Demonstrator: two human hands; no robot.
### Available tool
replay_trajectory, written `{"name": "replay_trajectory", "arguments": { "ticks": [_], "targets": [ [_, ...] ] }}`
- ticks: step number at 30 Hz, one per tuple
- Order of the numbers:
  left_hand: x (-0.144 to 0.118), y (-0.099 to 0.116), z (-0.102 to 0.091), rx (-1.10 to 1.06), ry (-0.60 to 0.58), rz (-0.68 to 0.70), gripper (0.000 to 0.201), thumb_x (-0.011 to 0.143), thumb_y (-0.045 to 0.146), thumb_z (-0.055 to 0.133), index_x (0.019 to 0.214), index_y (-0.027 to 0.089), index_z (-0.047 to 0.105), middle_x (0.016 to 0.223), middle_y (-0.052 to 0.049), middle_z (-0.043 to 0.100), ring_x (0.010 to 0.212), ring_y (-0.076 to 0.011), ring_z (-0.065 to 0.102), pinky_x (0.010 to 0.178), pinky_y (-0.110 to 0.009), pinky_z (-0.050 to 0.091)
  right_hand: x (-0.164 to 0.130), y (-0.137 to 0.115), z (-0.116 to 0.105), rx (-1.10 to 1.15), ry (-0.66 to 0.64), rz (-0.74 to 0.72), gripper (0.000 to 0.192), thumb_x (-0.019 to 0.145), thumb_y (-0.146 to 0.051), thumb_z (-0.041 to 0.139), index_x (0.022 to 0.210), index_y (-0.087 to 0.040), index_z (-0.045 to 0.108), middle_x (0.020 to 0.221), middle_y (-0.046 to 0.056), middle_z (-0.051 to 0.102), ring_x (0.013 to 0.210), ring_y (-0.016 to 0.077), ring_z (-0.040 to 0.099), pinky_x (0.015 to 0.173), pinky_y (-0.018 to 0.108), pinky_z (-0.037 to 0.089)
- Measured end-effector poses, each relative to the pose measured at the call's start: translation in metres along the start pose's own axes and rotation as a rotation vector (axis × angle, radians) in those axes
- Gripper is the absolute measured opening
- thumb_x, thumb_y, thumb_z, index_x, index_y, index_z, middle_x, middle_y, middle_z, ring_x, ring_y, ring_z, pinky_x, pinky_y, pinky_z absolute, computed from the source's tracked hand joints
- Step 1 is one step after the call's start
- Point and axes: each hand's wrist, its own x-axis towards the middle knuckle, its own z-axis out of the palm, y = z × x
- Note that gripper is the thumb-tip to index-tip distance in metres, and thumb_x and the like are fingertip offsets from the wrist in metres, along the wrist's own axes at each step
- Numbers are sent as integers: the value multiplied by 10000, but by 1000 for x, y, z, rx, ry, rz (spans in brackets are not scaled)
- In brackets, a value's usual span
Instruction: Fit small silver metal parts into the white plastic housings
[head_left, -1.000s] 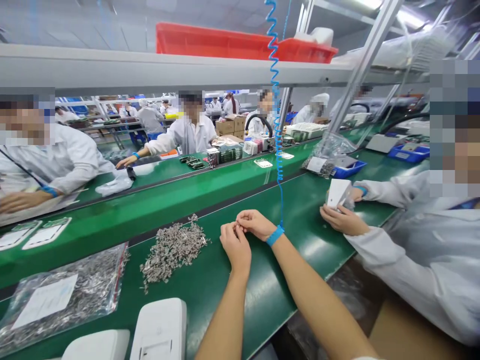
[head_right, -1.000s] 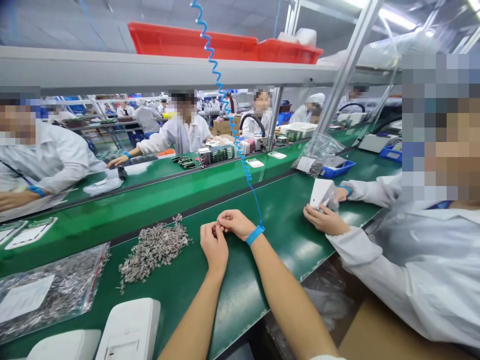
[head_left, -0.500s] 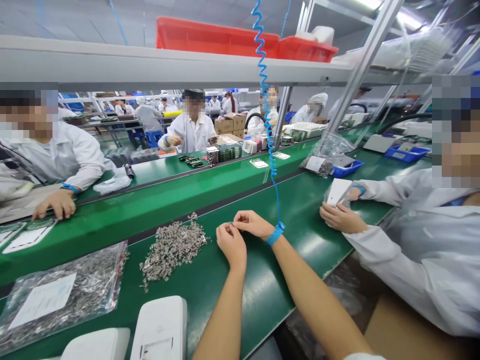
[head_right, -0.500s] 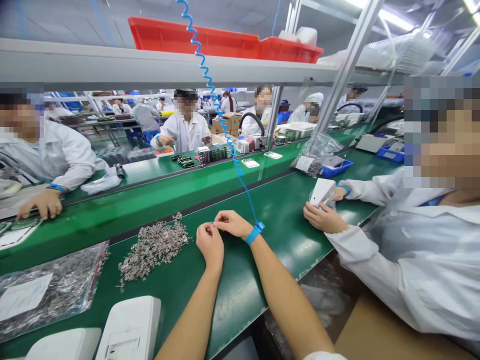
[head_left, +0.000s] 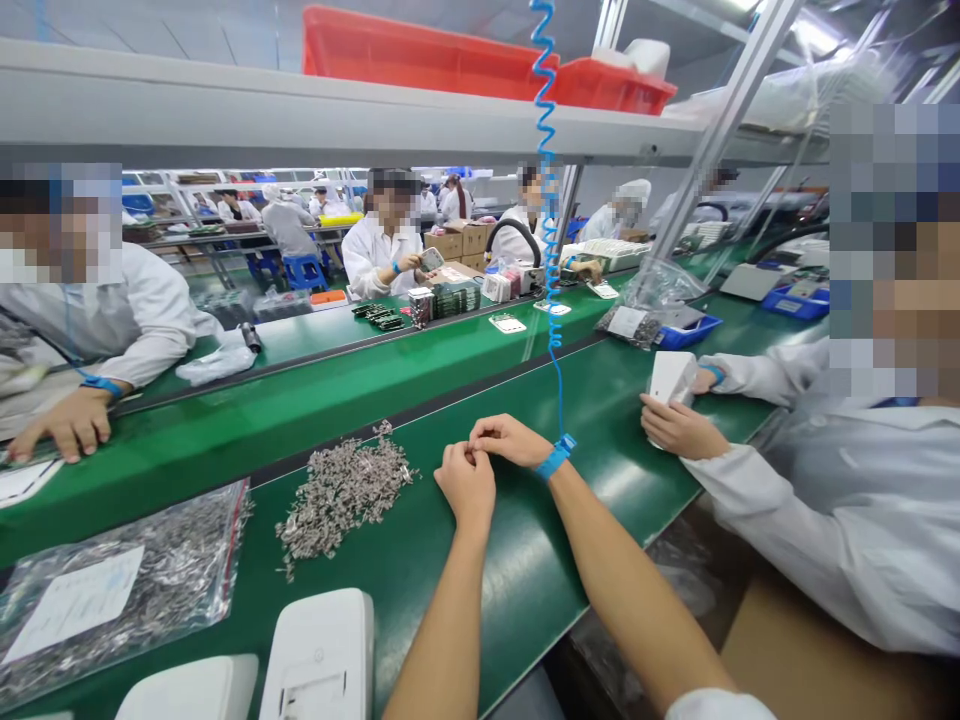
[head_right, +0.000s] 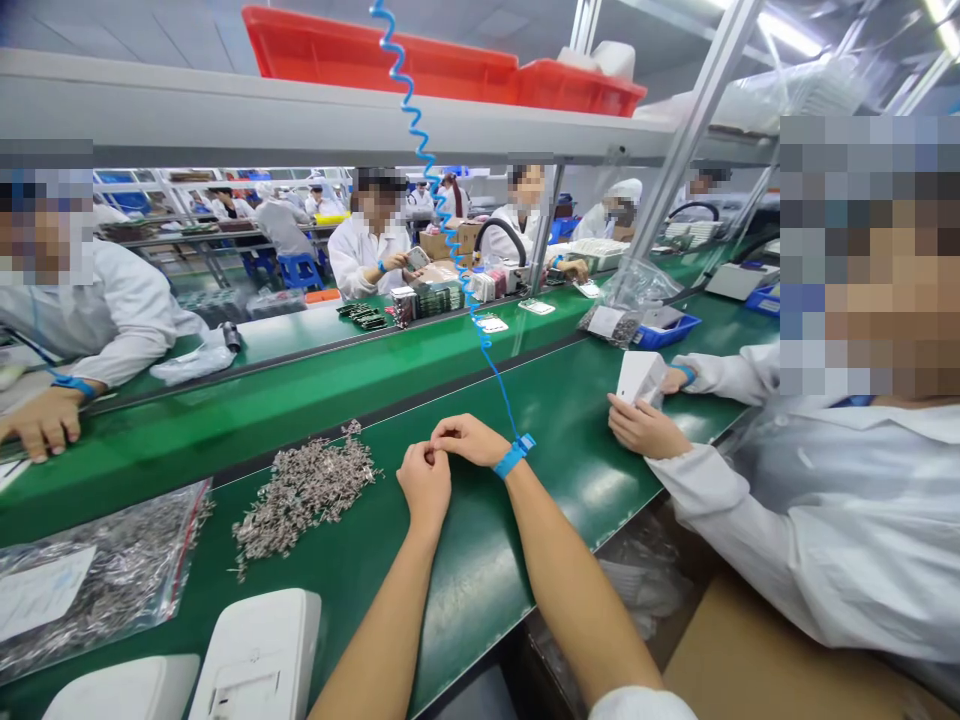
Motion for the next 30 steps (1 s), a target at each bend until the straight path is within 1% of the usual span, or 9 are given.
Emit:
{"name": "replay_trajectory", "arguments": {
  "ticks": [3,7,10,12,16,20,23,26,30],
  "targets": [
    [-1,0,0,31,-41,22,212,911,222,505,721,195,595,823,-15,632,815,-186,591,774,-334,352,0,2,-1,55,6,9,299,751,-431,769,781,-151,667,756,11,649,746,150,599,738,289,458],
    [-1,-1,3,-23,-71,75,220,906,214,510,721,199,628,793,-13,648,764,-170,588,746,-321,357,1,7,-1,106,104,49,359,725,-477,776,736,-164,602,651,-32,562,627,114,512,623,256,395],
    [0,-3,6,-160,-28,98,177,884,204,523,766,205,655,818,-26,663,752,-166,589,731,-301,393,4,11,1,73,165,76,456,751,-592,711,667,-179,536,572,-60,461,544,88,387,536,242,301],
    [2,-4,7,-218,35,90,166,875,207,523,782,203,659,819,-35,660,747,-166,586,730,-292,415,5,11,3,28,176,72,507,784,-645,651,633,-189,492,563,-60,432,539,86,353,523,242,278],
    [4,-6,7,-192,147,89,186,882,235,511,764,195,649,763,-38,623,722,-172,568,722,-293,422,6,7,6,-102,166,34,486,856,-604,592,629,-184,502,594,-35,474,579,101,405,557,251,324],
    [6,-6,8,-140,173,110,208,880,264,493,772,186,653,760,-50,626,736,-186,567,739,-308,425,4,2,4,-156,121,-35,369,831,-511,668,726,-163,604,683,-13,555,656,120,476,610,253,388],
    [8,-5,8,-171,153,93,203,858,295,500,797,189,662,768,-39,636,745,-185,565,749,-309,421,4,-1,-1,-26,127,-106,336,778,-452,753,893,-154,651,777,-13,589,727,122,524,692,258,450],
    [11,-5,10,-259,93,32,215,840,319,493,755,192,644,718,-11,618,707,-168,545,712,-294,411,2,-2,-7,59,42,-187,355,810,-413,751,1044,-153,693,912,22,628,845,140,580,823,298,482],
    [12,-5,12,-451,30,-83,225,819,323,463,690,189,589,628,19,552,635,-144,495,620,-264,389,0,-5,-12,27,-79,-248,295,861,-436,708,961,-161,748,1010,56,629,911,163,605,886,333,485]
  ]
}}
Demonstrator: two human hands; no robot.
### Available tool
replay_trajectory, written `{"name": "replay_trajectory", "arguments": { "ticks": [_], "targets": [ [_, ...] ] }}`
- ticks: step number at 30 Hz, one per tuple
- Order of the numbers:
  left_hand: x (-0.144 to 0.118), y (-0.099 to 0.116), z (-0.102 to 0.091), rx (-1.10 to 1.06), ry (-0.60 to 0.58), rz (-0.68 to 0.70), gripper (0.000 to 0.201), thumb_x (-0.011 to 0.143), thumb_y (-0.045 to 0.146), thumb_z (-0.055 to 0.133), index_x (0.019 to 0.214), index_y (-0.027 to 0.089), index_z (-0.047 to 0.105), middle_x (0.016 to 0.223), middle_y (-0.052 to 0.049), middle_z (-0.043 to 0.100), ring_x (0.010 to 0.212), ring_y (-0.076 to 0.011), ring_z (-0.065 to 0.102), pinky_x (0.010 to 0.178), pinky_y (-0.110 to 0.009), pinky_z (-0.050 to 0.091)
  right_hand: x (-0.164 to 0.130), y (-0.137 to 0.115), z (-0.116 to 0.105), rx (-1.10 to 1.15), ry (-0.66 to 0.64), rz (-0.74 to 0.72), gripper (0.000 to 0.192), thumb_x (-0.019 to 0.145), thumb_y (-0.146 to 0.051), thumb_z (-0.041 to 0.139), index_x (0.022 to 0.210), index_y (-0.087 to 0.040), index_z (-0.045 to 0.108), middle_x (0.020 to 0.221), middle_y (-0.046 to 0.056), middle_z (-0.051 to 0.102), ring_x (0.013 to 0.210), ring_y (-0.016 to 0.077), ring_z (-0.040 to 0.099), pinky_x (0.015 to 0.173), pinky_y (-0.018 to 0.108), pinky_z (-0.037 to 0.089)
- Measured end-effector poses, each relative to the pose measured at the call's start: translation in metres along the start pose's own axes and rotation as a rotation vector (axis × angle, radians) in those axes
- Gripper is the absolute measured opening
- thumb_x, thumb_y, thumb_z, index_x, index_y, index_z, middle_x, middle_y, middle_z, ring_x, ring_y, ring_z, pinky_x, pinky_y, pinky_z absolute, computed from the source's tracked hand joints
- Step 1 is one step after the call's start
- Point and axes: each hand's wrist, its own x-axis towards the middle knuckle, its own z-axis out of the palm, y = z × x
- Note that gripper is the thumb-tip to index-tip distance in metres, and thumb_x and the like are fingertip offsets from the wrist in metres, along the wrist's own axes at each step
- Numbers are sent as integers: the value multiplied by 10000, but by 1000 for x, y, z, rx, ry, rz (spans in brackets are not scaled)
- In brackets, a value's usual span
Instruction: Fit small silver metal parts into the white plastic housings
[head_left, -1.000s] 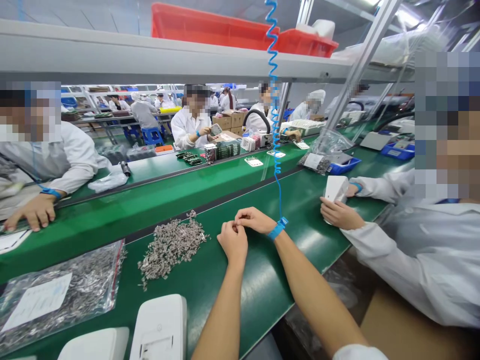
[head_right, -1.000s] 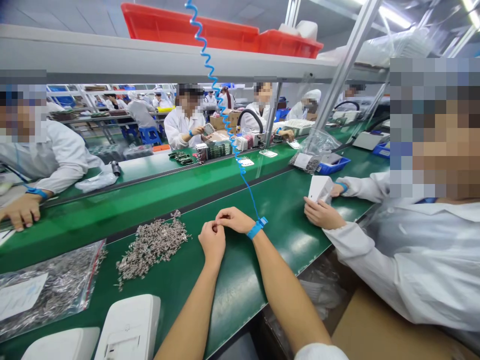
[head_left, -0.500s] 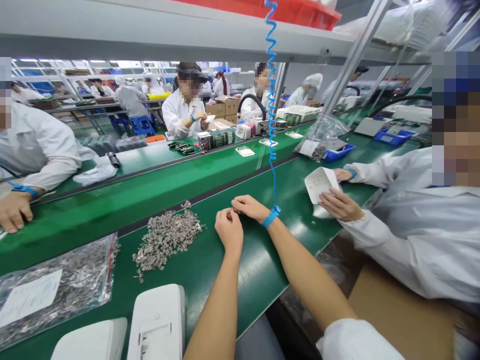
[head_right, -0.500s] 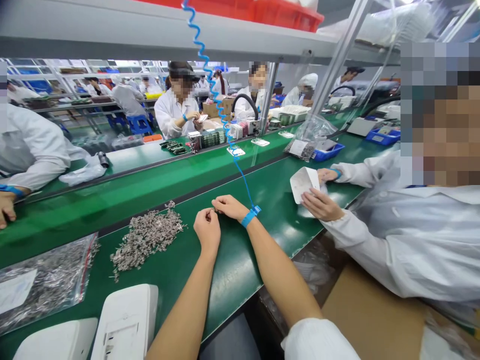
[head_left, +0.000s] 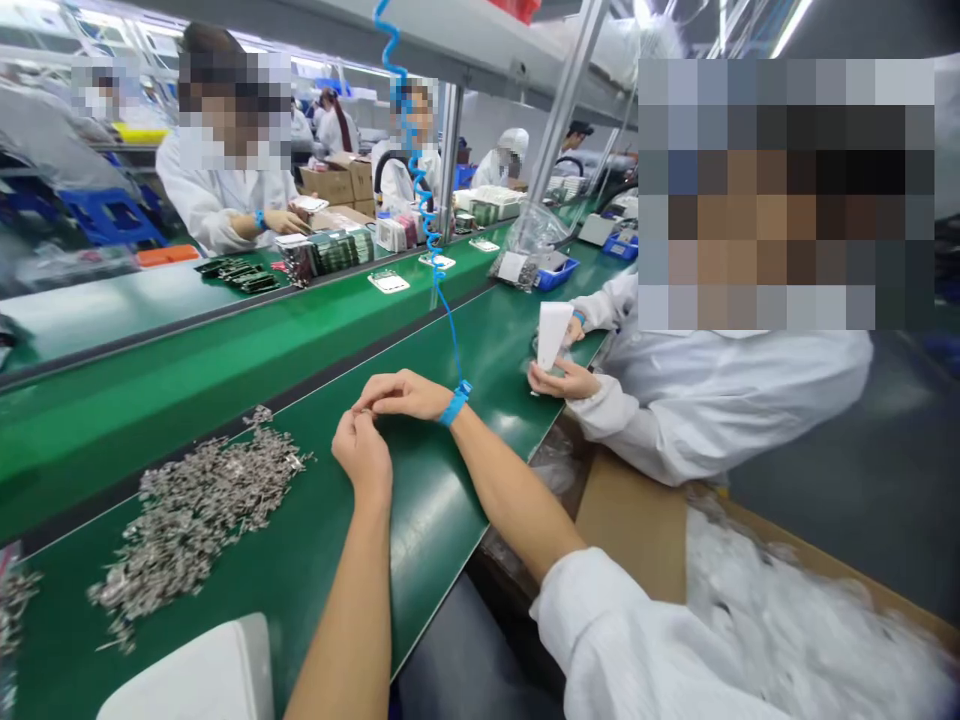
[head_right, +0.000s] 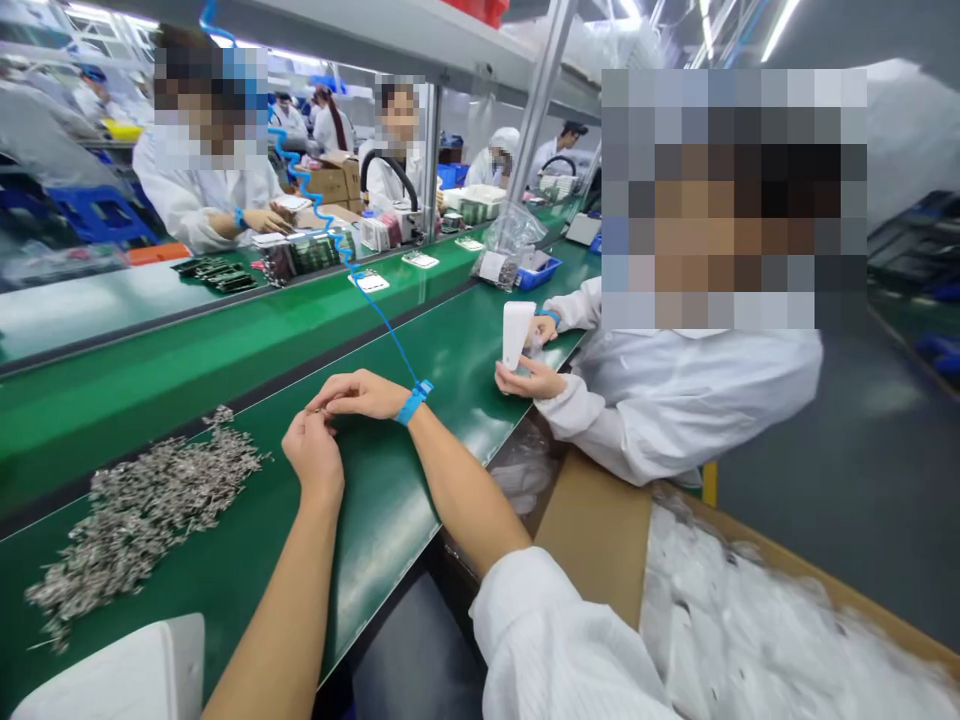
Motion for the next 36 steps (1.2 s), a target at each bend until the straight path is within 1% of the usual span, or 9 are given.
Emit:
{"name": "replay_trajectory", "arguments": {
  "ticks": [4,9,15,21,26,28,30,33,36],
  "targets": [
    [0,-2,0,-73,-56,-14,200,784,313,467,636,193,526,576,36,490,580,-126,434,572,-255,354,1,0,1,-48,49,-22,265,856,-427,716,886,-164,742,966,46,621,880,155,585,831,309,474],
    [0,-2,1,-32,-74,4,214,808,321,469,661,195,560,592,32,512,608,-134,468,585,-255,351,2,5,6,46,73,43,259,846,-416,711,876,-162,671,861,11,616,743,124,549,746,288,474],
    [-4,5,-1,98,-8,42,257,871,352,506,686,194,591,606,43,507,615,-127,455,616,-265,341,6,8,12,7,238,92,235,836,-383,704,857,-156,646,831,13,627,804,143,571,768,281,482],
    [-5,5,-1,108,54,72,215,880,367,549,765,191,596,695,31,573,637,-123,502,653,-257,392,9,6,18,-11,281,178,205,835,-355,678,882,-162,629,825,10,625,761,135,569,697,260,493],
    [-4,4,-1,125,59,110,163,867,321,547,782,194,606,711,29,571,636,-118,496,655,-246,394,9,1,23,-44,343,177,162,847,-320,641,868,-163,605,779,-4,629,696,121,576,670,257,501],
    [-4,4,-1,138,51,124,147,855,297,539,766,198,603,699,31,554,637,-119,482,651,-245,382,9,0,24,-55,365,161,153,857,-314,624,872,-165,593,809,8,655,660,112,575,658,259,499],
    [-4,3,-1,148,50,130,139,841,271,528,738,202,591,673,35,522,631,-120,461,643,-246,367,8,0,25,-98,399,149,144,873,-312,605,876,-169,583,841,19,676,632,105,575,647,258,491],
    [-4,3,-1,166,45,126,116,797,224,521,689,204,558,645,41,480,619,-123,431,633,-254,343,9,1,26,-242,459,148,133,903,-309,568,873,-179,570,800,12,675,609,108,575,641,258,469],
    [-4,4,-1,181,48,132,142,751,199,531,618,208,483,612,49,415,599,-124,389,625,-267,320,9,3,28,-377,487,122,120,921,-296,547,871,-188,560,772,6,661,661,121,594,684,262,458]
  ]
}}
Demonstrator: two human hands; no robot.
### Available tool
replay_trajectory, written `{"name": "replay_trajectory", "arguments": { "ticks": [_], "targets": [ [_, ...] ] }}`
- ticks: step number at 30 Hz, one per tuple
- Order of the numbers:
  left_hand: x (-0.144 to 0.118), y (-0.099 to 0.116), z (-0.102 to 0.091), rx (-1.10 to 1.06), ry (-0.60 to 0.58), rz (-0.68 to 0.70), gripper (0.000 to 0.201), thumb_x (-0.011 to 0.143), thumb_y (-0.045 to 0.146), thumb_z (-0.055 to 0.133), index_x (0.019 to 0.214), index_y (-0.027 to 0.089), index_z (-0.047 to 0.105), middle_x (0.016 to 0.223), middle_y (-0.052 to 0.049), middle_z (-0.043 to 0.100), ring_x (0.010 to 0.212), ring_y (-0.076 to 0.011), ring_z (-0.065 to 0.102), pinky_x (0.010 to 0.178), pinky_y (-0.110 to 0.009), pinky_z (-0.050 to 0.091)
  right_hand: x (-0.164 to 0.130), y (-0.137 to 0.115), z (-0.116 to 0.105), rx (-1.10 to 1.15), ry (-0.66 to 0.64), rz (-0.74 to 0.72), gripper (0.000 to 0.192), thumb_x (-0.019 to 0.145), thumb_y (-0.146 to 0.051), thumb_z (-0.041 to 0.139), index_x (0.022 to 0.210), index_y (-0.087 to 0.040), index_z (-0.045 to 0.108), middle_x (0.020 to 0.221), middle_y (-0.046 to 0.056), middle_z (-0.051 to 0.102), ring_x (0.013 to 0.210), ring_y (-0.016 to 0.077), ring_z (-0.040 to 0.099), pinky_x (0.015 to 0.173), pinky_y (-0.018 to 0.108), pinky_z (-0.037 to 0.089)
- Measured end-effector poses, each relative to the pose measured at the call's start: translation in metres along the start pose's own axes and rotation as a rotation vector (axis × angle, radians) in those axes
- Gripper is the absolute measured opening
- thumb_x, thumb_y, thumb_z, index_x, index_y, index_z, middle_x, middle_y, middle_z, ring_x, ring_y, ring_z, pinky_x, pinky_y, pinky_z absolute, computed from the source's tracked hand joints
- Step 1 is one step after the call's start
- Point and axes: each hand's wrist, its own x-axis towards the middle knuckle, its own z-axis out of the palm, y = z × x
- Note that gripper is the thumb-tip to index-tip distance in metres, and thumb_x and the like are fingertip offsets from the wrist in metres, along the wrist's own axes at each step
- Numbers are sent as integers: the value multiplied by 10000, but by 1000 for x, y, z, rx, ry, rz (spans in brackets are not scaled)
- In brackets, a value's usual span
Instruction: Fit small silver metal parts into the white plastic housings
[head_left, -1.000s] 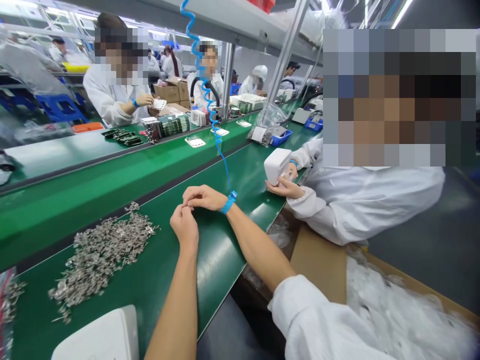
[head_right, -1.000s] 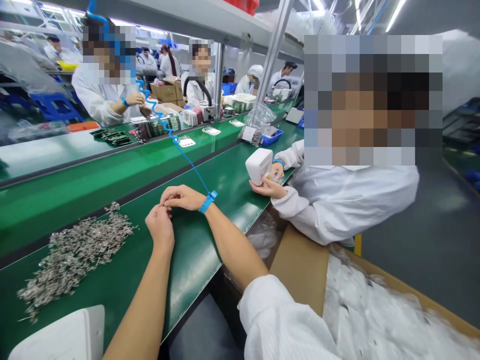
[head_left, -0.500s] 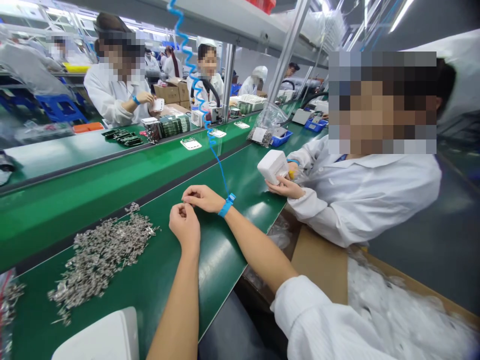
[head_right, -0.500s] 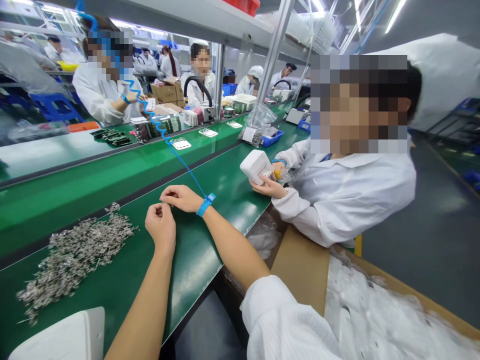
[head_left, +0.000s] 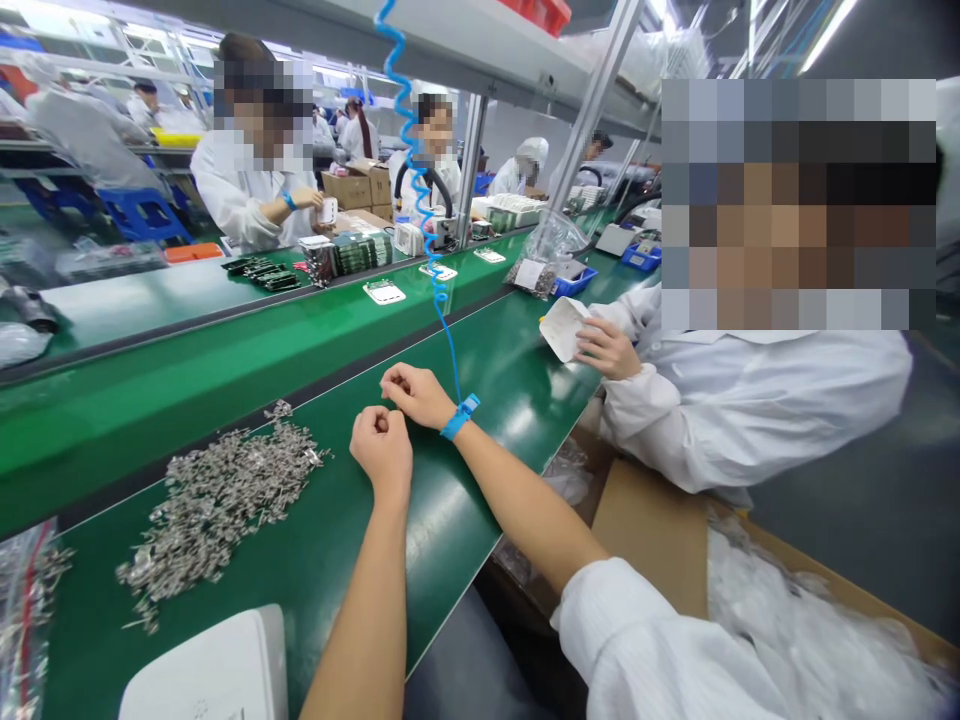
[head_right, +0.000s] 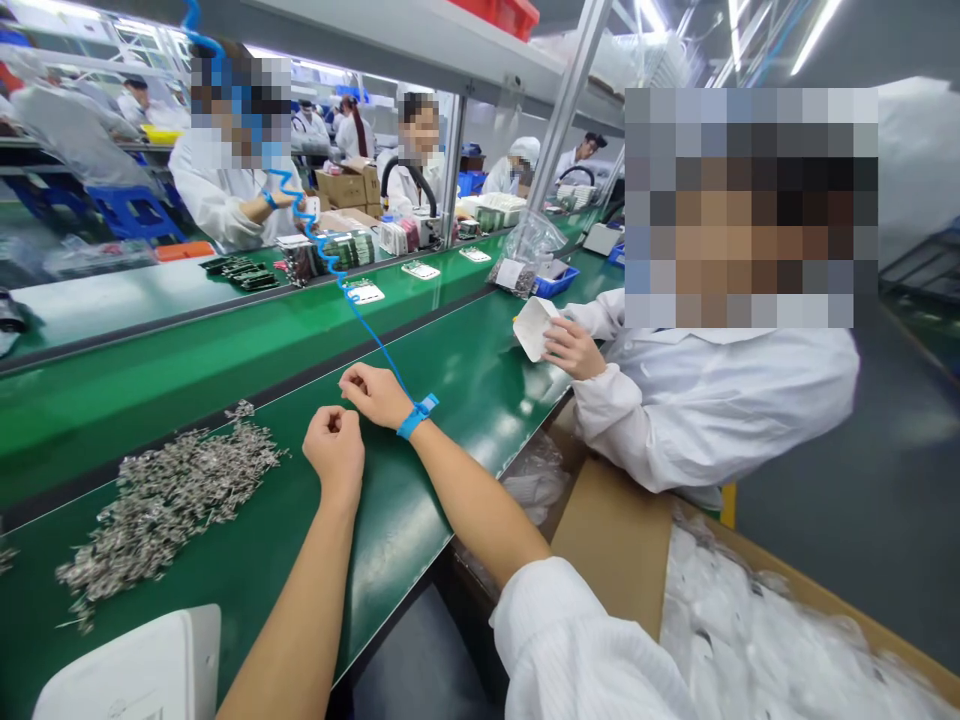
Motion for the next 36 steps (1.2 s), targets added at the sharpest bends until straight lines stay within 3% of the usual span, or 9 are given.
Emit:
{"name": "replay_trajectory", "arguments": {
  "ticks": [12,14,19,23,26,28,30,33,36],
  "targets": [
    [-1,5,-1,80,17,45,353,747,165,565,518,211,300,546,45,334,571,-129,338,613,-290,274,1,0,17,-245,21,82,85,922,-277,513,888,-206,544,780,-13,638,722,133,591,706,250,463],
    [-7,11,-3,108,13,25,345,794,165,548,533,212,328,568,40,370,591,-130,356,613,-286,275,-3,-11,19,-417,-28,155,57,891,-235,548,841,-209,559,794,-8,664,739,138,599,708,244,458],
    [-35,33,-24,201,-53,-42,231,831,144,542,644,216,428,676,20,510,694,-139,489,653,-271,342,-8,-16,21,-317,-37,200,83,838,-123,567,793,-193,565,768,77,676,697,187,563,688,311,407],
    [-89,47,-95,423,-126,229,163,797,130,628,839,229,506,843,-9,609,820,-169,561,722,-307,386,-10,12,26,-434,-55,107,76,848,-107,620,880,-176,615,820,118,707,701,183,586,693,309,404],
    [-133,45,-185,687,164,387,184,821,96,592,852,228,469,790,-13,556,798,-185,538,765,-344,394,-15,18,27,-500,-67,54,69,879,-113,632,931,-158,631,852,132,718,724,171,604,700,300,406],
    [-149,31,-240,896,401,269,237,817,216,662,964,220,476,917,-56,572,906,-239,558,832,-406,409,-16,18,27,-522,-83,35,55,898,-124,632,949,-146,637,853,130,717,733,158,604,704,291,405],
    [-155,12,-276,1046,431,22,520,767,391,743,1145,191,448,1072,-115,569,1055,-323,547,911,-509,395,-15,17,28,-541,-103,14,59,908,-133,636,967,-127,644,853,126,715,736,144,599,709,283,402],
    [-153,-8,-290,1104,359,-197,810,724,522,759,1320,167,340,1201,-158,547,1170,-371,517,991,-591,348,-14,16,29,-549,-111,1,76,899,-126,651,972,-104,654,835,118,711,719,131,584,713,282,400],
    [-144,-11,-280,1093,317,-248,823,740,509,745,1354,176,310,1244,-158,543,1225,-361,501,1046,-597,314,-14,16,30,-533,-125,13,61,886,-115,663,946,-109,650,812,110,704,691,129,570,698,289,398]
  ]
}}
